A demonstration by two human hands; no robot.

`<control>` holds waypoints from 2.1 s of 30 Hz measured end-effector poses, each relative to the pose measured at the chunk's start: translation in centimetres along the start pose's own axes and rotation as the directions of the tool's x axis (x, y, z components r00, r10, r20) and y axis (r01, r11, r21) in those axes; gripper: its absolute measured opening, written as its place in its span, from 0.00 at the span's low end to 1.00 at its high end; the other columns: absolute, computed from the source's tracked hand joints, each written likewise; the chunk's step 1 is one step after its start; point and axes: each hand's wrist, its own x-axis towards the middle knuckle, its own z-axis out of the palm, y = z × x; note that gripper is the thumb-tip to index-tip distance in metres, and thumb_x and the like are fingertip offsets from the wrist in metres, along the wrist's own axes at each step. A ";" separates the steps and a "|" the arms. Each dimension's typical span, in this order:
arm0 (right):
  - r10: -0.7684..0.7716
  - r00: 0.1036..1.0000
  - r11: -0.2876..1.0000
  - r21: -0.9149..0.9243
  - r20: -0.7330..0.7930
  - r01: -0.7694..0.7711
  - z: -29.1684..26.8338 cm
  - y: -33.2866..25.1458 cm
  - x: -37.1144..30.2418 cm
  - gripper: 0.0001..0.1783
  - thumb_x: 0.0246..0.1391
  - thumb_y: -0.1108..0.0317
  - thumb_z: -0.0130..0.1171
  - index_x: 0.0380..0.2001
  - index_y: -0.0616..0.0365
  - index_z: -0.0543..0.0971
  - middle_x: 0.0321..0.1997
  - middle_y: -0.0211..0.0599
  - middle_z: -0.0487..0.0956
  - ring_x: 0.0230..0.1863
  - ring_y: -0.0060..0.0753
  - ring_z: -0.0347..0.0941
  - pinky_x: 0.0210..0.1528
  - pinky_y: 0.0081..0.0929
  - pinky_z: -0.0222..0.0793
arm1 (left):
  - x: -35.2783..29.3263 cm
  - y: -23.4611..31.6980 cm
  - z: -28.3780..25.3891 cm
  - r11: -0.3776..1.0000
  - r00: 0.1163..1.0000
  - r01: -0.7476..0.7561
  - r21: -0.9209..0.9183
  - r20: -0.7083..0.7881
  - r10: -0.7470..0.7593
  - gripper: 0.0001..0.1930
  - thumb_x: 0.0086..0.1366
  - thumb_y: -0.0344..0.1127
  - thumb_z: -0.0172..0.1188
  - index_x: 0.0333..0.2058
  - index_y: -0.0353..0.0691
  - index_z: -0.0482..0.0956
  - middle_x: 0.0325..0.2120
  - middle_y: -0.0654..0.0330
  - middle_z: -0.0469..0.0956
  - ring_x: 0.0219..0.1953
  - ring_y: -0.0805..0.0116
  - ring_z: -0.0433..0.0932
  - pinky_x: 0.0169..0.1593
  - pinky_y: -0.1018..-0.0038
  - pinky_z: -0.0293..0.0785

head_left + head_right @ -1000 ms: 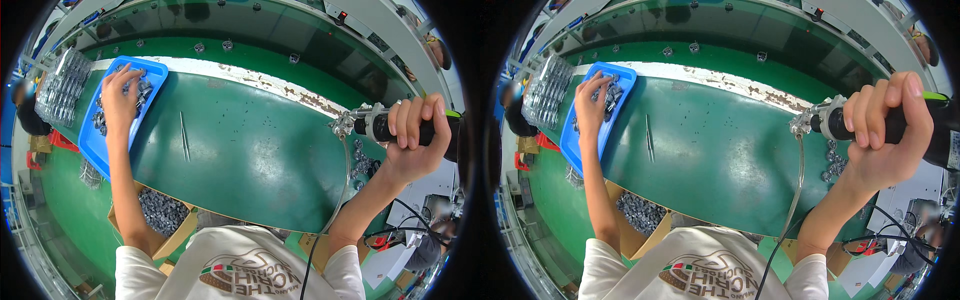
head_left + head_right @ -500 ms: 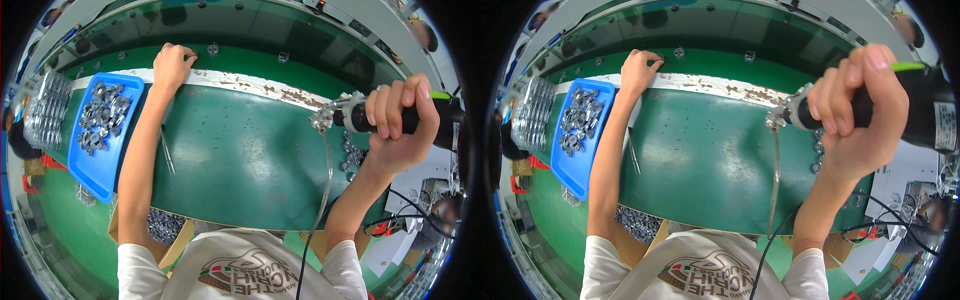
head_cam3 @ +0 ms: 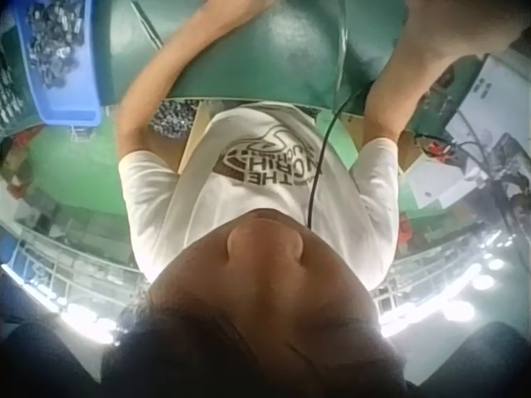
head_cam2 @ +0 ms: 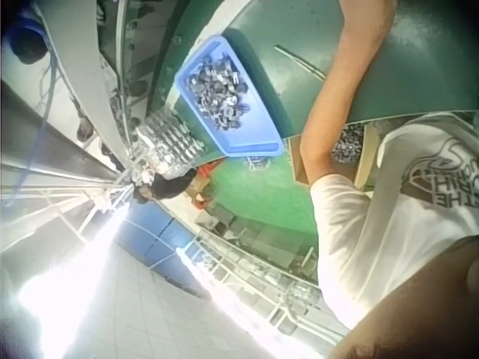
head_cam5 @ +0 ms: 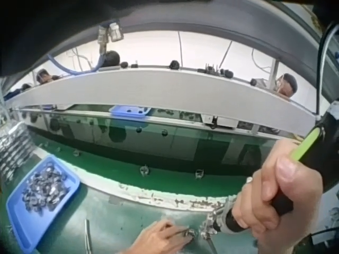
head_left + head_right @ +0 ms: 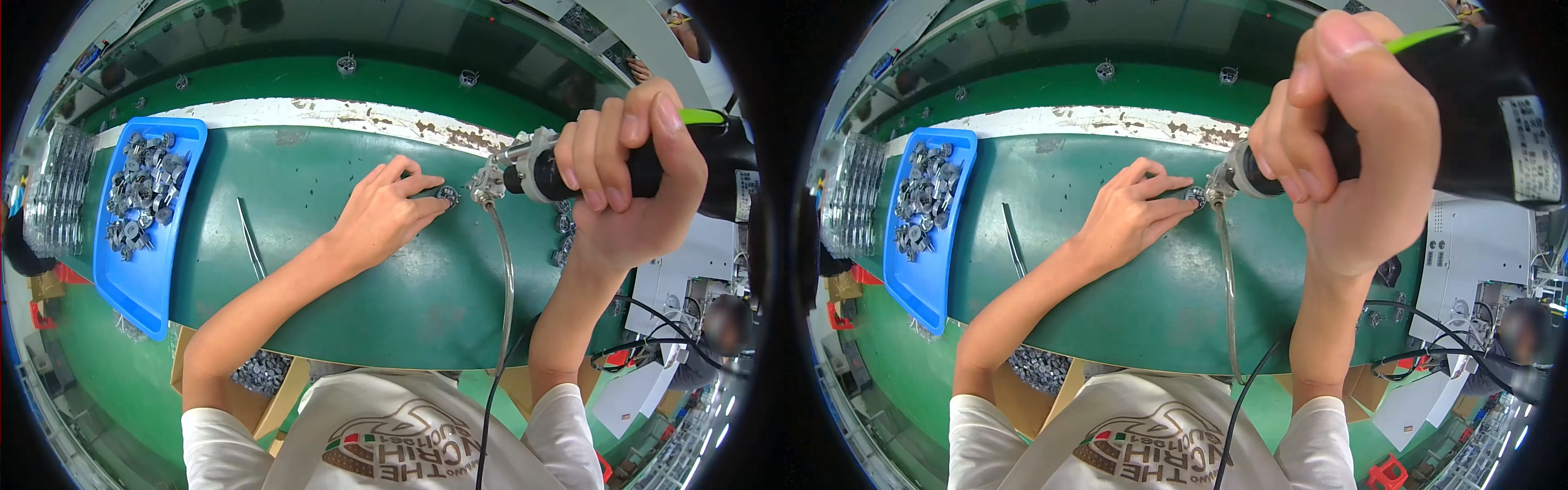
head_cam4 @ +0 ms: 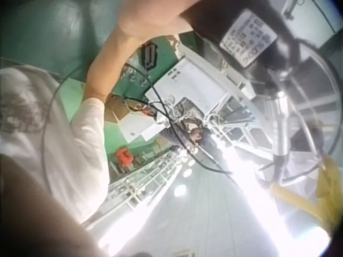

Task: The person assembles small electronic components by hand using an electric screwdriver to fasten screws from a blue tray.

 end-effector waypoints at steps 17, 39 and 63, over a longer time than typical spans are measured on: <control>0.051 0.999 0.997 -0.057 0.016 -0.050 1.6 1.7 0.2 0.15 0.67 0.61 0.42 0.27 0.56 0.66 0.09 0.22 0.58 0.10 0.16 0.49 0.18 0.21 0.54 | -0.1 0.3 0.5 0.999 1.000 -0.016 0.047 -0.010 0.017 0.10 0.53 0.32 0.72 0.37 0.44 0.90 0.42 0.66 0.85 0.43 0.65 0.76 0.43 0.69 0.74; 0.023 0.999 0.992 -0.126 -0.033 -0.027 2.2 2.8 0.6 0.17 0.68 0.63 0.43 0.22 0.53 0.62 0.09 0.23 0.55 0.10 0.16 0.47 0.17 0.21 0.53 | -0.1 0.2 0.6 0.999 1.000 -0.010 0.040 0.010 0.009 0.11 0.52 0.32 0.72 0.36 0.45 0.89 0.44 0.65 0.85 0.46 0.64 0.76 0.44 0.69 0.74; 0.018 1.000 1.000 0.000 0.015 -0.018 0.6 0.8 -0.3 0.14 0.67 0.61 0.42 0.28 0.55 0.65 0.10 0.22 0.56 0.11 0.17 0.49 0.19 0.21 0.55 | 0.3 0.1 1.0 0.994 0.988 0.105 0.043 -0.118 -0.100 0.07 0.51 0.30 0.74 0.31 0.46 0.88 0.40 0.69 0.84 0.42 0.62 0.75 0.43 0.67 0.75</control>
